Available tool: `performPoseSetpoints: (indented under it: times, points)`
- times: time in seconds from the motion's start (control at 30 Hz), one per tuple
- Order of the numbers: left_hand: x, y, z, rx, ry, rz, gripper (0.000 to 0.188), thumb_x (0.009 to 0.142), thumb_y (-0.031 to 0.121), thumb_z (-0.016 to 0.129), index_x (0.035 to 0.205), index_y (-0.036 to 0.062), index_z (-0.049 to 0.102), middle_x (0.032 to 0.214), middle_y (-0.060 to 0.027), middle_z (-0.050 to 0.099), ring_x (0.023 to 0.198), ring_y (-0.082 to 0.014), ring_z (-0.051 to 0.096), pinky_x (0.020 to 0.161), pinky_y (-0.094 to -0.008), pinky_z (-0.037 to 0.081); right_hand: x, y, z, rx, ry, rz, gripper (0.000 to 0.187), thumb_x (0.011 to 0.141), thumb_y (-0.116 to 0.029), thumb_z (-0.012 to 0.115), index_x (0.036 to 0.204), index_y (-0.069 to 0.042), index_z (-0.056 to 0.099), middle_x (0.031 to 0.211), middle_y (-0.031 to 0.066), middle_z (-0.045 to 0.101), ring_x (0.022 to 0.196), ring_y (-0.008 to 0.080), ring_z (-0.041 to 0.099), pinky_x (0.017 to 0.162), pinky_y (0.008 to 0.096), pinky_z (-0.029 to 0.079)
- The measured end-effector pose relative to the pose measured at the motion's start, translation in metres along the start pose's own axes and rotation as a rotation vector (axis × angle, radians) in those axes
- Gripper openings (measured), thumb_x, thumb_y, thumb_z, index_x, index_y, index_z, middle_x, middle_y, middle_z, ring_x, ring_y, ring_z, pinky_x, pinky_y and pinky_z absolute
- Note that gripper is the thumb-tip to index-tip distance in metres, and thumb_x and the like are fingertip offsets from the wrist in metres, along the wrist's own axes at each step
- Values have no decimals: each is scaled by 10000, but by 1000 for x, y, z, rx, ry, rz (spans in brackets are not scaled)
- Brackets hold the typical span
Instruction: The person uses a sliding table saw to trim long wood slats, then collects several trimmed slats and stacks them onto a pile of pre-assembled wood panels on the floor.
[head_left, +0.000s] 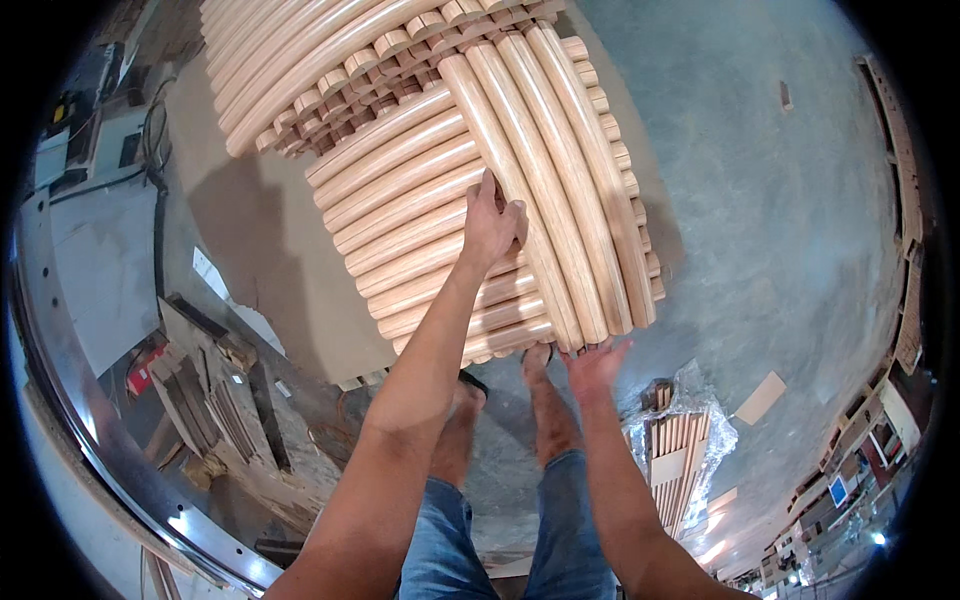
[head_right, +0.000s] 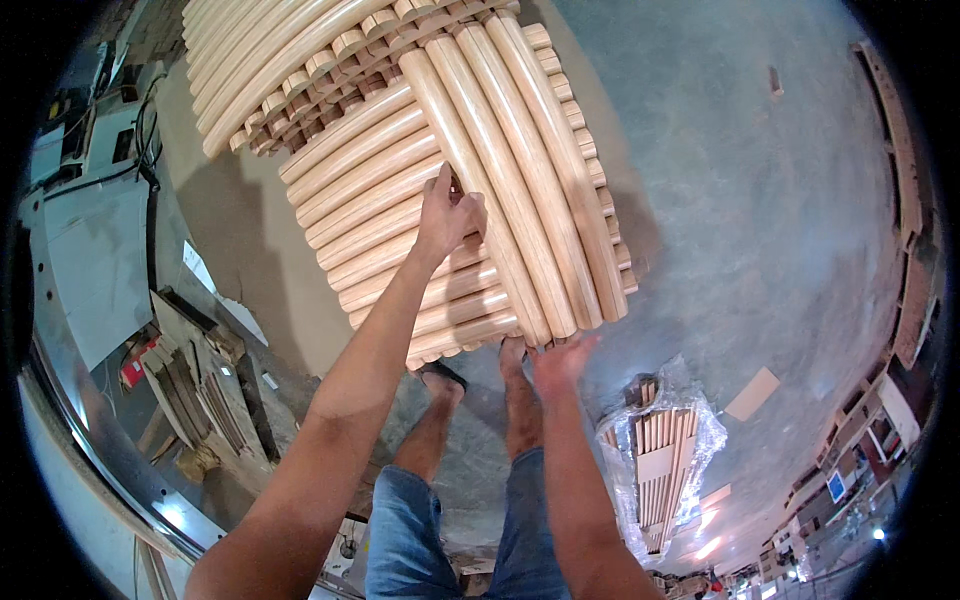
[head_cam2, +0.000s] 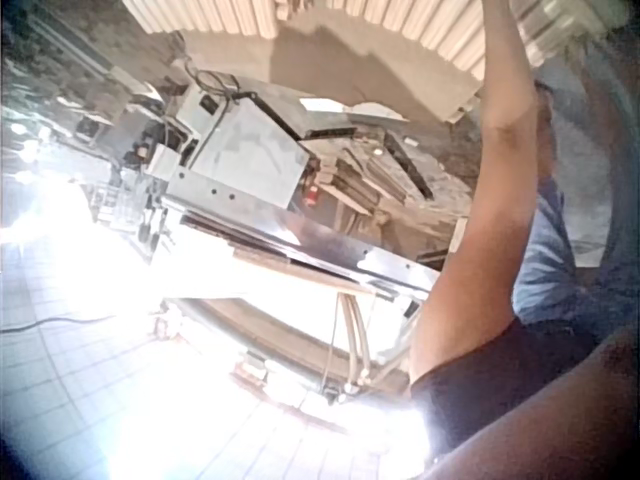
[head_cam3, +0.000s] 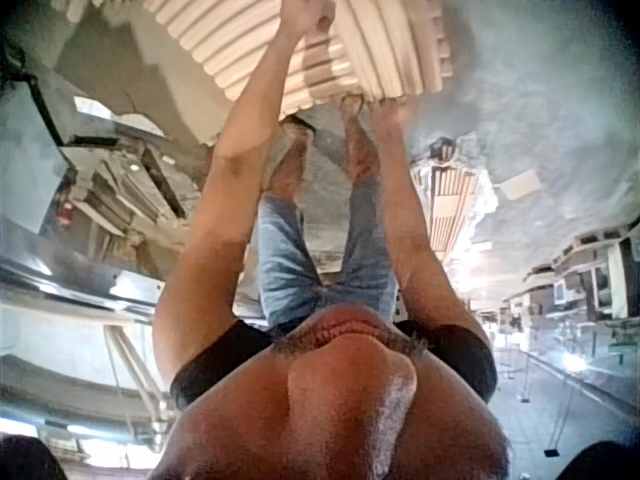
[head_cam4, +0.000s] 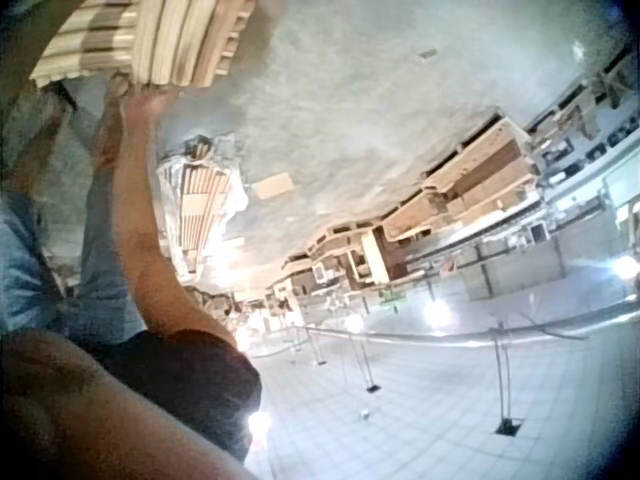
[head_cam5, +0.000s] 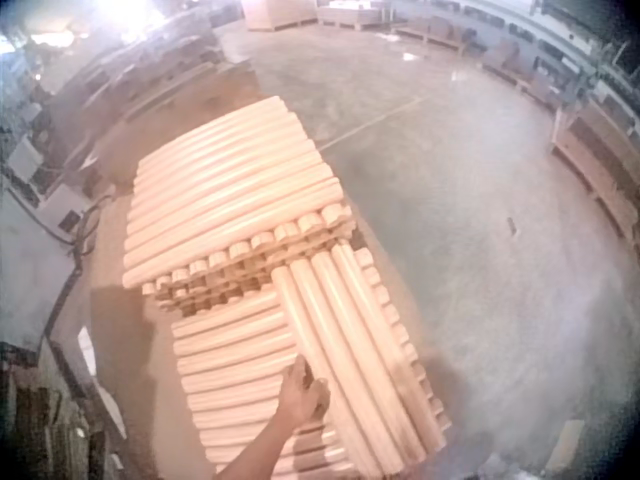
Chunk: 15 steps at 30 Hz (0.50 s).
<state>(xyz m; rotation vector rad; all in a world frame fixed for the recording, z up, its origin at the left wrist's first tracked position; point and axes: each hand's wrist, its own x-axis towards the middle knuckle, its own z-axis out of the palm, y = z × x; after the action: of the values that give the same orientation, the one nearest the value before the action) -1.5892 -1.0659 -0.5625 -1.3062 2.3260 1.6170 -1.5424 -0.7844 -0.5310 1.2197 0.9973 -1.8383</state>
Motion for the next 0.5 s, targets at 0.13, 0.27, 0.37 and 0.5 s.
performPoseSetpoints:
  times: [0.13,0.27,0.37,0.5]
  points:
    - [-7,-12,-14,-57,-19,-33,586,867,125,608,1390,-37,396,1082,-223,528,945,-269,560,874,-369,477,6,11,12,-20,5,5,821,885,-756,160,1525,-240,170,1575,52,198,1428,312,199,1110,587,174]
    - [-72,-3,-6,-94,-15,-166,557,898,107,581,1405,-21,389,1184,-220,513,1012,-258,563,897,-369,468,12,6,2,48,-56,-35,813,888,-753,180,1508,-230,239,1554,44,256,1404,306,252,1095,588,208]
    - [-144,-43,-12,-86,37,-180,613,887,198,631,1395,-46,389,1230,-229,501,1076,-287,551,915,-354,468,14,14,0,152,-187,-28,783,917,-710,220,1492,-182,285,1526,60,320,1375,295,319,1112,506,243]
    - [-254,-77,-25,-116,23,-445,559,884,189,636,1370,-8,443,1271,-217,504,1073,-279,567,893,-346,477,-1,11,16,160,-58,20,784,931,-694,220,1480,-141,310,1506,83,355,1362,300,341,1122,462,260]
